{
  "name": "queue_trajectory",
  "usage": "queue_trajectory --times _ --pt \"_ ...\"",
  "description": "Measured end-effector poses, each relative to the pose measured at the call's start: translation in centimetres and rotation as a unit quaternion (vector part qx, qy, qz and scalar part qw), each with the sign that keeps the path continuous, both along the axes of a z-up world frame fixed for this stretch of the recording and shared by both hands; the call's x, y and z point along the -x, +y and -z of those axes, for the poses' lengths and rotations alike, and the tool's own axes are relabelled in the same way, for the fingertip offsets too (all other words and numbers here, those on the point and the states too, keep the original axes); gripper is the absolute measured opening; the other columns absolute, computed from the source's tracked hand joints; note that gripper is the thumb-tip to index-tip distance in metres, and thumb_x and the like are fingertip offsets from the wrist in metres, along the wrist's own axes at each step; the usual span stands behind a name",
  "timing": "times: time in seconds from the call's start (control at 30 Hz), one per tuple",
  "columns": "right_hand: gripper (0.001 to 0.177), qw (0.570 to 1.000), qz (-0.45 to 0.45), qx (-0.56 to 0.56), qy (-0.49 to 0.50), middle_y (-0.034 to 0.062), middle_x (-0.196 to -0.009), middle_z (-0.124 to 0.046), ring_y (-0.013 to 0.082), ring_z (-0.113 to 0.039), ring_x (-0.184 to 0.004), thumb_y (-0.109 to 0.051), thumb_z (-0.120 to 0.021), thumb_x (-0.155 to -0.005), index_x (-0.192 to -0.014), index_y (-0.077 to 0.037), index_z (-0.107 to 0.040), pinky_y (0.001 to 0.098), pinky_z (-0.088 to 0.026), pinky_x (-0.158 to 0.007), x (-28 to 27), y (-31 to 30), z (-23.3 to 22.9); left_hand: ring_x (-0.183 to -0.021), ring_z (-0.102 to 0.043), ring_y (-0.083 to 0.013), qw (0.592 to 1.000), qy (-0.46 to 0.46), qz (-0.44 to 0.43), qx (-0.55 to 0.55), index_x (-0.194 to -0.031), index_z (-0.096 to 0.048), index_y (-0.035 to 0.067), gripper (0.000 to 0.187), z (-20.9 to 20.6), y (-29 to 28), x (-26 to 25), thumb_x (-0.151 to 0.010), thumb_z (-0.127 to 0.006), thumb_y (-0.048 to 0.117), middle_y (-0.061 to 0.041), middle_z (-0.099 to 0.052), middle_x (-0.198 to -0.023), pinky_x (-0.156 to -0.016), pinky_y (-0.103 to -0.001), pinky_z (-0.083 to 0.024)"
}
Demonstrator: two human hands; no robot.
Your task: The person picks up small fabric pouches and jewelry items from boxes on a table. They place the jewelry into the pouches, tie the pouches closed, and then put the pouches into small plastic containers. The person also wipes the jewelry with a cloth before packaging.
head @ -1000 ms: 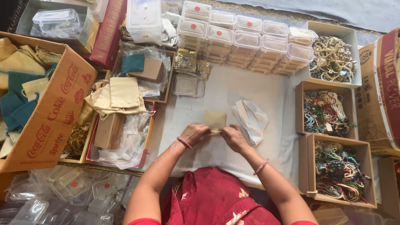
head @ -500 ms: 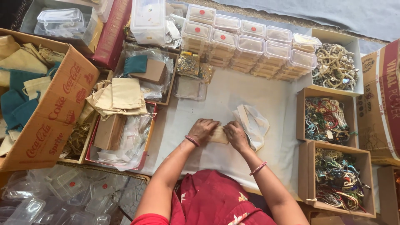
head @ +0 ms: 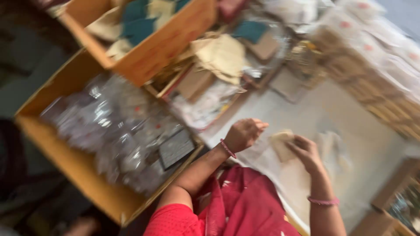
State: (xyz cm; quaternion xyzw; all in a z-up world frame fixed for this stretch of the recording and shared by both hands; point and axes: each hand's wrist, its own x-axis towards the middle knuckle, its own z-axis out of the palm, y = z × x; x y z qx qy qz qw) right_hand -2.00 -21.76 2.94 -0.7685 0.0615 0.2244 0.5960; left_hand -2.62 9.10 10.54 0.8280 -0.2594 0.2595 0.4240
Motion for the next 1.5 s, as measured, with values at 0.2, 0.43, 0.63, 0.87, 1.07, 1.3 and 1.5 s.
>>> queue_trajectory --times 0.2,0.43,0.63,0.87,1.07,1.3,1.5 --pt "0.008 0.940 0.195 -0.264 0.095 0.0078 -0.108 -0.066 0.0201 -0.062 -0.103 -0.005 -0.060 -0.116 -0.119 0.002 -0.056 0.0342 -0.043 -0.078 2.1 -8.9 16.6 -0.109 -0.063 -0.0338 0.886 -0.040 -0.456 0.078 -0.119 -0.060 0.003 0.031 3.9 17.4 4.0 -0.095 -0.073 0.018 -0.016 -0.065 -0.115 -0.098 -0.046 -0.049" --pt "0.013 0.907 0.199 -0.354 0.114 0.0051 -0.110 -0.057 0.0246 -0.061 -0.116 -0.013 -0.054 -0.118 -0.127 -0.004 -0.055 0.0618 -0.048 -0.110 2.8 -6.3 12.7 -0.134 -0.048 -0.0378 0.726 0.082 -0.683 -0.011 -0.139 -0.053 0.006 0.067 12.4 34.6 8.7 -0.083 -0.083 0.024 -0.017 -0.054 -0.142 -0.113 -0.054 -0.037" --pt "0.019 0.922 0.242 -0.278 0.118 0.0060 -0.129 -0.065 0.0272 -0.060 -0.124 -0.017 -0.049 -0.111 -0.125 -0.006 -0.053 0.0532 -0.045 -0.107 3.3 -3.4 8.8 -0.152 -0.017 -0.0408 0.647 0.422 -0.634 -0.038 -0.149 -0.043 0.021 0.097 14.7 38.5 9.7 -0.071 -0.092 0.049 -0.017 -0.021 -0.164 -0.113 -0.064 -0.022" --pt "0.017 0.928 0.248 -0.255 0.111 0.0076 -0.121 -0.064 0.0267 -0.063 -0.119 -0.015 -0.049 -0.112 -0.123 -0.003 -0.053 0.0524 -0.048 -0.104 3.5 -4.5 11.5 -0.158 0.001 -0.0391 0.622 0.464 -0.604 -0.182 -0.164 -0.024 0.036 0.125 12.9 46.0 7.5 -0.062 -0.091 0.057 -0.012 -0.002 -0.174 -0.121 -0.067 -0.011" --pt "0.013 0.930 0.268 -0.238 0.087 0.0095 -0.117 -0.062 0.0272 -0.063 -0.118 -0.011 -0.052 -0.114 -0.120 0.001 -0.051 0.0504 -0.048 -0.106 3.6 -7.0 15.8 -0.155 0.009 -0.0445 0.688 0.380 -0.530 -0.319 -0.161 -0.002 0.032 0.137 23.6 43.6 8.6 -0.054 -0.067 0.090 -0.004 0.010 -0.169 -0.109 -0.080 -0.013" --pt "0.023 0.919 0.279 -0.270 0.065 0.0122 -0.129 -0.063 0.0295 -0.062 -0.123 -0.013 -0.052 -0.114 -0.131 0.002 -0.052 0.0503 -0.048 -0.106 4.1 -4.6 13.2 -0.134 -0.048 -0.0412 0.542 0.785 -0.291 -0.075 -0.158 -0.034 0.016 0.107 16.9 33.4 12.3 -0.076 -0.068 0.076 -0.014 -0.052 -0.149 -0.108 -0.056 -0.040" --pt "0.020 0.922 0.282 -0.251 0.088 0.0111 -0.124 -0.065 0.0304 -0.065 -0.116 -0.016 -0.051 -0.111 -0.124 -0.002 -0.053 0.0521 -0.050 -0.100 3.2 -3.5 11.1 -0.134 -0.052 -0.0420 0.628 0.461 -0.608 -0.152 -0.144 -0.059 0.017 0.069 14.9 44.0 13.2 -0.088 -0.067 0.055 -0.021 -0.057 -0.143 -0.105 -0.056 -0.049"
